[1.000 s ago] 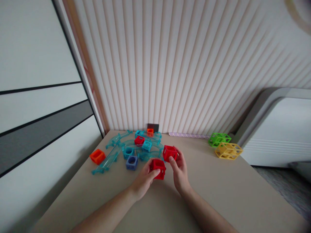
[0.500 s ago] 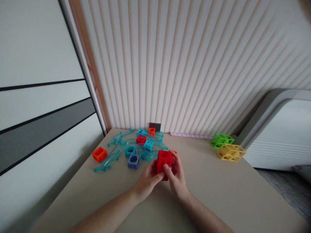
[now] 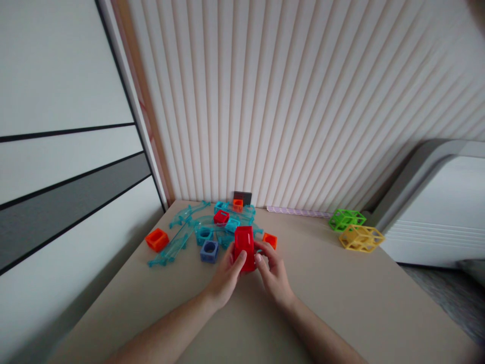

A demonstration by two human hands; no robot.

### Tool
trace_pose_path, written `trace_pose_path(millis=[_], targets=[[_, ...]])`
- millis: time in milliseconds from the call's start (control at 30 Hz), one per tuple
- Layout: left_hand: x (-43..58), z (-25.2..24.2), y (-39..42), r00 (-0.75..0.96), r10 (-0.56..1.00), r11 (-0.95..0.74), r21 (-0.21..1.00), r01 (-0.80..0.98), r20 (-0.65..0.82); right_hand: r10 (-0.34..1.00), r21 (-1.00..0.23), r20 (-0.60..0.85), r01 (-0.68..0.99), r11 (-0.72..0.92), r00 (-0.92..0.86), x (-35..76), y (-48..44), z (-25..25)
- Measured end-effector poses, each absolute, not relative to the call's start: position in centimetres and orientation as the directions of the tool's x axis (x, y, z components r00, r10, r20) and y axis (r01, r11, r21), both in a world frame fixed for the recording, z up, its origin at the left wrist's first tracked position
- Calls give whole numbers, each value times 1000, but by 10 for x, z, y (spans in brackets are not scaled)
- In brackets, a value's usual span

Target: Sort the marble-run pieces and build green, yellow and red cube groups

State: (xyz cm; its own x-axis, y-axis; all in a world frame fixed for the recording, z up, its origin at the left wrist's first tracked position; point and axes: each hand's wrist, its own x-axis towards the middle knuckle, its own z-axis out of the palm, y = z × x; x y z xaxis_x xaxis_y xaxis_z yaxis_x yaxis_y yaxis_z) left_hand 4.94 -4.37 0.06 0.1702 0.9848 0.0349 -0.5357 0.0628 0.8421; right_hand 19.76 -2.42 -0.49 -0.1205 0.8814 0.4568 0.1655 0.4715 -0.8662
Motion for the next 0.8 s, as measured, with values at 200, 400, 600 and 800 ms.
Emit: trace_pose_path(millis=[200,400,600,800], targets=[[46,3,-42,107,993,-7,910,-416,56,881,-856,454,211,472,-133,199,-24,-2],[42,7,-41,91,993,-43,954,-296,73,890,-860,433,233,455,-141,200,-24,1],[40,8,-41,85,986,-125,967,-221,147,891,-864,427,221,452,-154,201,-23,1],[42,11,-44,94,988,-99,974,-206,121,886,-862,432,212,460,-167,200,-24,0]])
